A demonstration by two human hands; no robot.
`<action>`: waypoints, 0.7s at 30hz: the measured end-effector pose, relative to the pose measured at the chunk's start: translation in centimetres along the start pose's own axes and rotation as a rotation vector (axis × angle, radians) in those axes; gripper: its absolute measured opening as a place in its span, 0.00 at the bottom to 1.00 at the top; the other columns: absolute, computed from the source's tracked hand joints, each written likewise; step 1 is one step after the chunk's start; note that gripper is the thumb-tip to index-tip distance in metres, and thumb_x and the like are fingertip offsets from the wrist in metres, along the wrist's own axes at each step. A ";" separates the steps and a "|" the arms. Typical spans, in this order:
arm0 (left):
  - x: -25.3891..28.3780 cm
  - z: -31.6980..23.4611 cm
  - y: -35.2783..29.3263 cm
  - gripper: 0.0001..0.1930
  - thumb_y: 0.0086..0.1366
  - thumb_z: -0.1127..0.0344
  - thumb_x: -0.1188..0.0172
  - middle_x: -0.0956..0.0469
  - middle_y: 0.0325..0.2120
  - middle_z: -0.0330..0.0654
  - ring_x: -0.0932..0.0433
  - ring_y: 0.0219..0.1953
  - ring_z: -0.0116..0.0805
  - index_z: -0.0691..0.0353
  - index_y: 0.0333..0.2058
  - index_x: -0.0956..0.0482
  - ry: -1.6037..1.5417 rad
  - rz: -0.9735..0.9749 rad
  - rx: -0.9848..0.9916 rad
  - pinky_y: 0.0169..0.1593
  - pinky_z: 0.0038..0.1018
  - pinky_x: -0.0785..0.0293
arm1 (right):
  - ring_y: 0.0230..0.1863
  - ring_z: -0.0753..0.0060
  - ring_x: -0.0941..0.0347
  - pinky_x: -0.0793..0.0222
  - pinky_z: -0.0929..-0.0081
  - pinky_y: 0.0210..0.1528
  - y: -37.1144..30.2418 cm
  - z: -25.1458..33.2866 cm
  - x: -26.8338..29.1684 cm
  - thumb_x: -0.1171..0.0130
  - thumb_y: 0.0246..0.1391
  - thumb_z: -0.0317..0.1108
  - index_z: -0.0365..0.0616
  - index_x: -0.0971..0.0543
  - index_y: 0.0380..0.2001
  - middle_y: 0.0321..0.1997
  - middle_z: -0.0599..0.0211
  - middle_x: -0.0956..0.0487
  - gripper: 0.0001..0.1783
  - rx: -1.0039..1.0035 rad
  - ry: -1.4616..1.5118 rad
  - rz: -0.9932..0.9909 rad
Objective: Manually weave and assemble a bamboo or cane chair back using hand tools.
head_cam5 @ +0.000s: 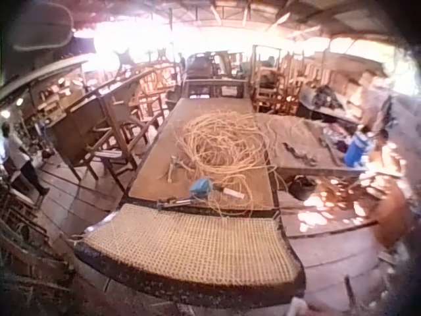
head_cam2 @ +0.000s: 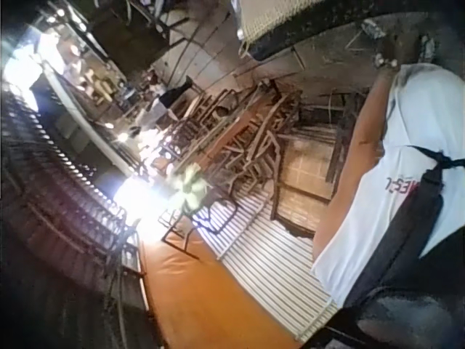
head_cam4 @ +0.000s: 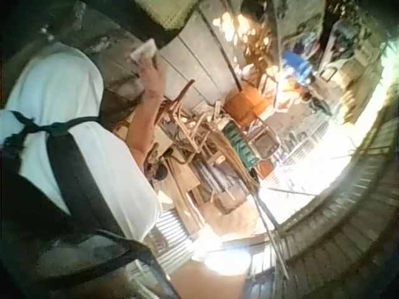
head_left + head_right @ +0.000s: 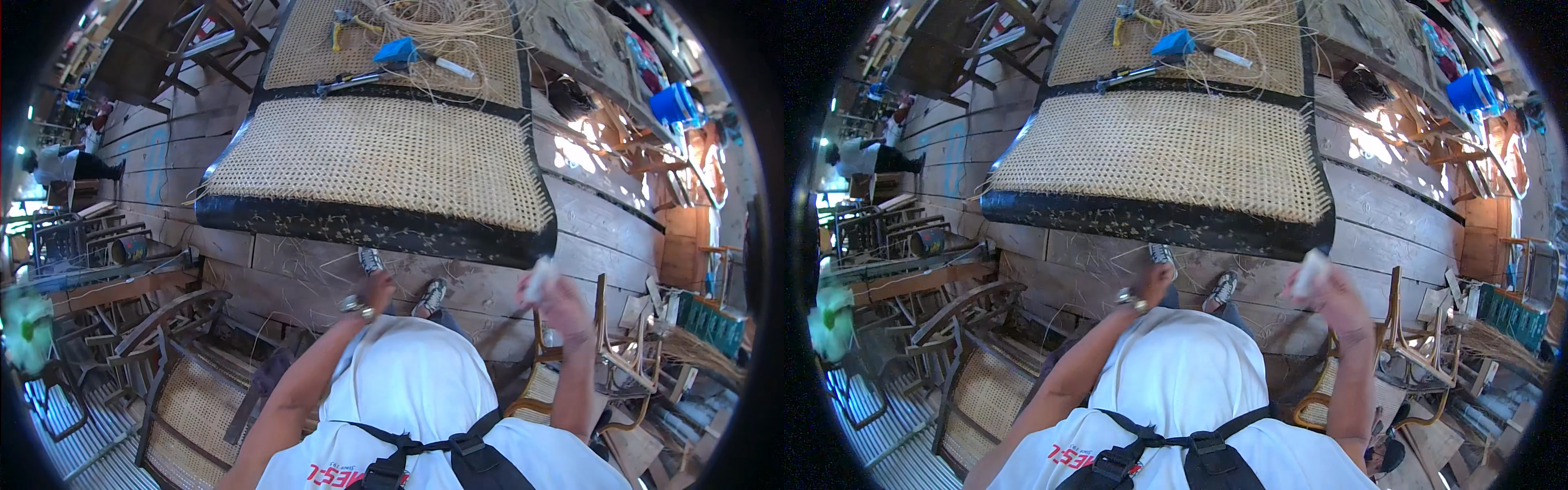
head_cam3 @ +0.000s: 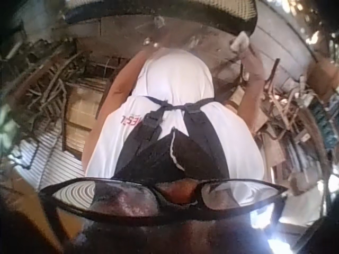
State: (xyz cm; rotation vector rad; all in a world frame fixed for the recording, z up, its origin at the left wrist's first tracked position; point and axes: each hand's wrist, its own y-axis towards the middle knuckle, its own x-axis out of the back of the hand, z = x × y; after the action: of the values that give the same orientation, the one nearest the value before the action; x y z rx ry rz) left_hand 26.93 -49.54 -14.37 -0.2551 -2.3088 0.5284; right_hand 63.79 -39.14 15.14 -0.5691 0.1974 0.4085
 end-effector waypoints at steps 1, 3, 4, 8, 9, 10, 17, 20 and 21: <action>1.9 -9.8 0.2 0.11 0.56 0.62 0.44 0.20 0.32 0.51 0.20 0.34 0.53 0.59 0.36 0.22 0.150 0.033 -0.098 0.35 0.45 0.27 | 0.38 0.72 0.24 0.28 0.77 0.40 -1.3 -4.0 1.3 0.48 0.63 0.45 0.39 0.29 0.50 0.42 0.62 0.22 0.21 -0.173 -0.035 -0.038; -0.2 -16.8 0.6 0.11 0.59 0.60 0.42 0.19 0.32 0.53 0.20 0.32 0.52 0.59 0.37 0.21 -0.094 0.041 -0.218 0.35 0.43 0.24 | 0.36 0.74 0.24 0.28 0.79 0.40 -2.2 -6.9 -0.3 0.44 0.61 0.40 0.39 0.29 0.52 0.41 0.65 0.22 0.21 -0.358 -0.031 -0.009; -0.5 -20.7 -0.1 0.11 0.60 0.61 0.41 0.19 0.31 0.51 0.19 0.31 0.48 0.60 0.37 0.22 -0.180 0.051 -0.290 0.33 0.40 0.24 | 0.36 0.74 0.24 0.28 0.79 0.40 -2.7 -9.0 -0.3 0.44 0.61 0.40 0.39 0.29 0.52 0.41 0.65 0.22 0.21 -0.351 -0.022 -0.010; 7.4 -32.2 -6.4 0.07 0.63 0.66 0.38 0.18 0.30 0.43 0.19 0.30 0.31 0.63 0.36 0.24 -1.145 0.786 -0.213 0.31 0.27 0.23 | 0.35 0.81 0.27 0.29 0.83 0.39 -4.2 -9.4 -3.9 0.41 0.58 0.37 0.42 0.34 0.58 0.41 0.70 0.24 0.27 -0.192 0.036 -0.042; 7.6 -31.7 -7.0 0.07 0.63 0.66 0.38 0.18 0.30 0.43 0.19 0.30 0.31 0.63 0.36 0.24 -1.136 0.778 -0.215 0.31 0.27 0.23 | 0.35 0.83 0.28 0.29 0.83 0.38 -4.1 -8.4 -5.0 0.41 0.58 0.36 0.43 0.35 0.60 0.42 0.71 0.25 0.28 -0.007 0.051 -0.079; 7.3 -30.9 -7.3 0.05 0.63 0.68 0.39 0.19 0.30 0.41 0.20 0.31 0.27 0.63 0.35 0.24 -1.123 0.666 -0.146 0.31 0.25 0.23 | 0.35 0.83 0.30 0.30 0.82 0.38 -3.6 -8.6 -4.9 0.42 0.59 0.34 0.45 0.38 0.63 0.44 0.71 0.26 0.30 0.002 0.104 -0.039; 6.4 -26.1 -8.4 0.04 0.61 0.72 0.36 0.22 0.27 0.35 0.25 0.28 0.20 0.61 0.32 0.23 -0.993 -0.002 -0.100 0.33 0.20 0.26 | 0.34 0.82 0.32 0.32 0.81 0.37 1.4 -11.3 -6.6 0.47 0.62 0.33 0.45 0.39 0.63 0.44 0.68 0.26 0.27 0.219 -0.110 0.072; 7.1 -24.9 -9.0 0.05 0.60 0.71 0.35 0.24 0.24 0.32 0.27 0.26 0.18 0.61 0.30 0.24 -0.843 -0.300 -0.109 0.32 0.19 0.27 | 0.37 0.81 0.30 0.30 0.81 0.40 2.1 -10.1 -8.3 0.45 0.62 0.36 0.46 0.40 0.63 0.45 0.68 0.26 0.29 0.180 0.039 0.151; 7.7 -24.9 -9.1 0.05 0.60 0.71 0.35 0.24 0.24 0.32 0.27 0.26 0.18 0.61 0.30 0.24 -0.847 -0.301 -0.104 0.32 0.19 0.27 | 0.37 0.81 0.29 0.29 0.81 0.41 2.3 -9.8 -8.8 0.45 0.62 0.37 0.47 0.40 0.64 0.44 0.68 0.25 0.29 0.223 0.096 0.185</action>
State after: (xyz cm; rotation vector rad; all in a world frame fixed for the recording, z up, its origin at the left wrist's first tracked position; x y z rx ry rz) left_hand 38.92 -47.80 10.43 0.3381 -3.1177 0.4014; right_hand 54.24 -45.67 8.53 -0.3515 0.3843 0.5316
